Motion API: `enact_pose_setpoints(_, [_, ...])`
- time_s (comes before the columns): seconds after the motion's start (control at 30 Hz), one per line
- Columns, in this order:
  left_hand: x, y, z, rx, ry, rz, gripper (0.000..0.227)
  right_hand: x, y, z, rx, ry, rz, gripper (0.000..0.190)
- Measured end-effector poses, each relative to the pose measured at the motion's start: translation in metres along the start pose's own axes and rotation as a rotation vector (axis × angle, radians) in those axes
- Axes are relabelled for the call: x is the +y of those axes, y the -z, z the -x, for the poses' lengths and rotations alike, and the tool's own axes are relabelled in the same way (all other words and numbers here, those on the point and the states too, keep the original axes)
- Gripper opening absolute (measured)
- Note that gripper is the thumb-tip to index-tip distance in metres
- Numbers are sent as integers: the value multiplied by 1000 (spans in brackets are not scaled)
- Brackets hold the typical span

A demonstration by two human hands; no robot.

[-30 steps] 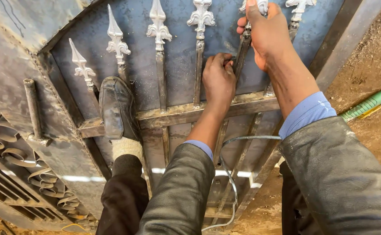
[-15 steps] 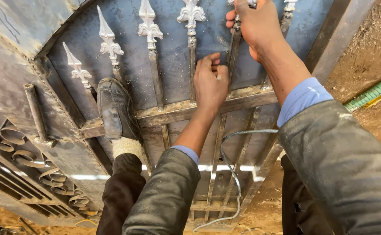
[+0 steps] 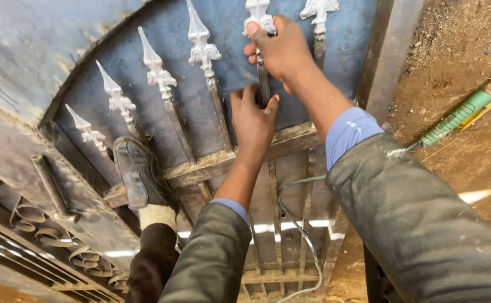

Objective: Welding decorative metal spikes onto a gate frame

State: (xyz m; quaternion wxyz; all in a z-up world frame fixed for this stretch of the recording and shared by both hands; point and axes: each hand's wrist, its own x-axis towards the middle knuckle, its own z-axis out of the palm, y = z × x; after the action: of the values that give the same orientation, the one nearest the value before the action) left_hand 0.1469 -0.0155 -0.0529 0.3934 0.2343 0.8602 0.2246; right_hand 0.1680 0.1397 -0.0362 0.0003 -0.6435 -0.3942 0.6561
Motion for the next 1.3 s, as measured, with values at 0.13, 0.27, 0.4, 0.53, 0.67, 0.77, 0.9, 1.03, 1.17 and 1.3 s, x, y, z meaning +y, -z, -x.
enact_pose_setpoints(0.13, [-10,20,3,-143,114,-71,49,2,-4,9,13,3,-76,28])
enact_pose_setpoints(0.27, [-19,33,15,-213,120,-69,59,11,-9,8,7,-31,-54,31])
enact_pose_setpoints(0.4, [-27,25,20,-140,49,-70,50,20,-15,-2,155,110,68,26])
enact_pose_setpoints(0.53, [-7,17,6,-127,95,-128,37,14,-10,-8,311,-29,464,52])
enact_pose_setpoints(0.67, [22,24,1,-191,259,-167,31,-1,-12,-5,285,-102,425,40])
enact_pose_setpoints(0.77, [25,24,7,-242,292,-192,23,7,-14,-5,292,-141,439,41])
enact_pose_setpoints(0.9, [19,14,2,-215,269,-179,27,20,-7,-18,353,-81,422,48])
enact_pose_setpoints(1.03, [10,12,4,-266,308,-211,47,24,-16,-18,344,-100,422,40])
enact_pose_setpoints(1.17, [12,2,17,-164,296,-234,43,-7,-11,13,213,-135,255,32])
enact_pose_setpoints(1.3, [23,-3,16,-54,230,-206,32,-10,-13,14,197,-197,216,34])
